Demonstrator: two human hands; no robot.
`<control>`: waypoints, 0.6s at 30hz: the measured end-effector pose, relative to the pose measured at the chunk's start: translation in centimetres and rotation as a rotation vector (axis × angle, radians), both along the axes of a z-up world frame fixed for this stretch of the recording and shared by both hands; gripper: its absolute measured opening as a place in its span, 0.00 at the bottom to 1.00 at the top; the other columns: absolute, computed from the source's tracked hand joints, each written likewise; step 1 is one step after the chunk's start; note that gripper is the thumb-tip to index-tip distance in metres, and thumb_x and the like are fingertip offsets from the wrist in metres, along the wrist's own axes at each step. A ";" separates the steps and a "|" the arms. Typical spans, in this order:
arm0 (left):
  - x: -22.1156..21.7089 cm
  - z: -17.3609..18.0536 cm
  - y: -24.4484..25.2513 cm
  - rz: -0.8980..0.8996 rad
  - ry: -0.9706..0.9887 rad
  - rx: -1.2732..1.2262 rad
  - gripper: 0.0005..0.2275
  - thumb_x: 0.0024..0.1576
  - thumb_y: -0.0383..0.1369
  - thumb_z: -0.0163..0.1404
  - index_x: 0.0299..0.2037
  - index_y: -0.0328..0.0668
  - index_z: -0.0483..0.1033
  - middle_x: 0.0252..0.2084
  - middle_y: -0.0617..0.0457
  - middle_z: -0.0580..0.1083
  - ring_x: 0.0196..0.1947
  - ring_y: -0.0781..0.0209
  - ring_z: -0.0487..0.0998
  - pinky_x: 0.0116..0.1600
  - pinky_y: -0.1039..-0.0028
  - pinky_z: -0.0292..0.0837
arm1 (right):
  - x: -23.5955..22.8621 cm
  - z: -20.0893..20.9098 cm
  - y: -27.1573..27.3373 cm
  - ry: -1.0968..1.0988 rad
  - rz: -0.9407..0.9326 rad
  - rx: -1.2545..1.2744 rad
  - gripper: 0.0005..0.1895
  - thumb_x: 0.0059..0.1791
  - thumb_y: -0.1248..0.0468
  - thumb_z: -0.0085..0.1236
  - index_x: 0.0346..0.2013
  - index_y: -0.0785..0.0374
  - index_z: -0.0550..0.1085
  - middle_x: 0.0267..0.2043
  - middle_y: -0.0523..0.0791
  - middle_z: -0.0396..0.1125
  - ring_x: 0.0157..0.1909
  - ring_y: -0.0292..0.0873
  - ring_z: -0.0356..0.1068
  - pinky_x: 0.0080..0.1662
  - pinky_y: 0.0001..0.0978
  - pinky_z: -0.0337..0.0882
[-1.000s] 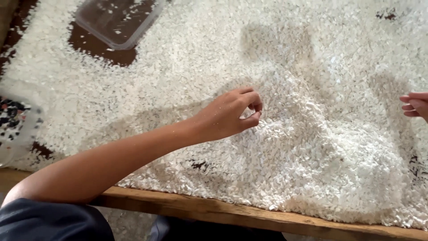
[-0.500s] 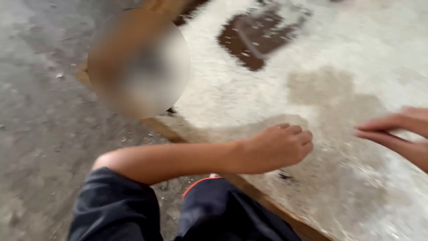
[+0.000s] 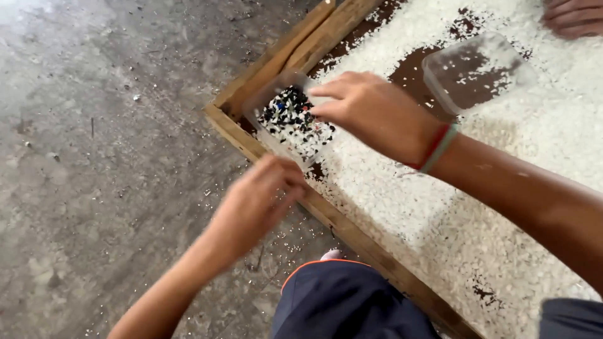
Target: The person sifts through a large pile of white plastic flakes on a wooden tray, picking out small dark contaminants by hand and placing them into a clear plastic container. The person repeatedly spreads and rakes the flakes to expose new areas for inspection.
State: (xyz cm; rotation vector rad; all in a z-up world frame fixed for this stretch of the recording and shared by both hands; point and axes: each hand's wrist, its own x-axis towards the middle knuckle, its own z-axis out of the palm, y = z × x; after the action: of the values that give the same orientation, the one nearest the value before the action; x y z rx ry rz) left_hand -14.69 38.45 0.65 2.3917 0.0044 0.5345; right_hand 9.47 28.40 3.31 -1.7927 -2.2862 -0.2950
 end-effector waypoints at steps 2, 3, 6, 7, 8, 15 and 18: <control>0.5 0.0 2.7 0.021 -0.042 0.000 0.02 0.61 0.27 0.49 0.39 0.39 0.71 0.43 0.51 0.71 0.46 0.58 0.74 0.56 0.69 0.69 | 0.1 1.0 -2.4 -0.058 -0.079 -0.040 0.16 0.47 0.63 0.56 0.50 0.58 0.78 0.63 0.52 0.70 0.59 0.58 0.68 0.57 0.52 0.66; 1.1 -0.6 3.9 0.082 -0.047 0.046 0.01 0.61 0.25 0.50 0.40 0.37 0.71 0.45 0.49 0.71 0.42 0.60 0.75 0.49 0.72 0.72 | 0.1 1.6 -3.9 -0.095 -0.105 -0.001 0.14 0.49 0.64 0.56 0.50 0.58 0.78 0.59 0.50 0.72 0.56 0.54 0.70 0.56 0.50 0.67; 3.1 -0.9 6.3 0.161 -0.050 0.117 0.02 0.61 0.23 0.50 0.41 0.37 0.73 0.46 0.49 0.71 0.41 0.58 0.76 0.43 0.71 0.74 | 0.0 2.9 -8.8 -0.203 -0.206 0.011 0.11 0.50 0.65 0.57 0.48 0.56 0.77 0.54 0.45 0.74 0.55 0.49 0.73 0.54 0.46 0.69; 4.0 -0.7 6.8 0.184 -0.048 0.144 0.03 0.61 0.24 0.50 0.43 0.38 0.74 0.47 0.49 0.71 0.43 0.55 0.76 0.44 0.67 0.71 | -0.2 3.1 -10.7 -0.272 -0.275 -0.018 0.11 0.50 0.65 0.57 0.47 0.54 0.76 0.53 0.40 0.74 0.56 0.46 0.73 0.54 0.44 0.70; 4.5 -0.8 7.1 0.161 -0.045 0.149 0.03 0.61 0.24 0.50 0.43 0.38 0.74 0.47 0.49 0.71 0.43 0.55 0.76 0.44 0.67 0.71 | -0.4 3.0 -12.4 -0.267 -0.299 -0.017 0.11 0.50 0.65 0.57 0.47 0.54 0.76 0.53 0.40 0.74 0.56 0.46 0.73 0.54 0.44 0.70; 6.5 0.5 6.6 0.164 -0.184 0.393 0.07 0.58 0.20 0.57 0.44 0.39 0.82 0.44 0.51 0.77 0.43 0.57 0.77 0.47 0.69 0.72 | -2.2 3.3 -25.7 -0.413 -0.636 -0.013 0.09 0.55 0.55 0.58 0.49 0.49 0.78 0.53 0.36 0.75 0.54 0.41 0.76 0.51 0.39 0.75; 6.7 2.5 3.6 0.148 -0.236 0.383 0.05 0.61 0.20 0.57 0.43 0.36 0.82 0.45 0.50 0.77 0.43 0.57 0.77 0.46 0.70 0.71 | -1.2 2.2 -32.8 -0.323 -0.693 0.015 0.13 0.54 0.60 0.59 0.53 0.55 0.78 0.53 0.39 0.74 0.52 0.43 0.76 0.52 0.40 0.75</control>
State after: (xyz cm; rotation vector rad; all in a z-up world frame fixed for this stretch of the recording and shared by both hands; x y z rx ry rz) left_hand -7.96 42.08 3.20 2.6952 -0.0281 0.9586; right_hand 8.28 -4.40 5.51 -2.6365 -1.7269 -0.7549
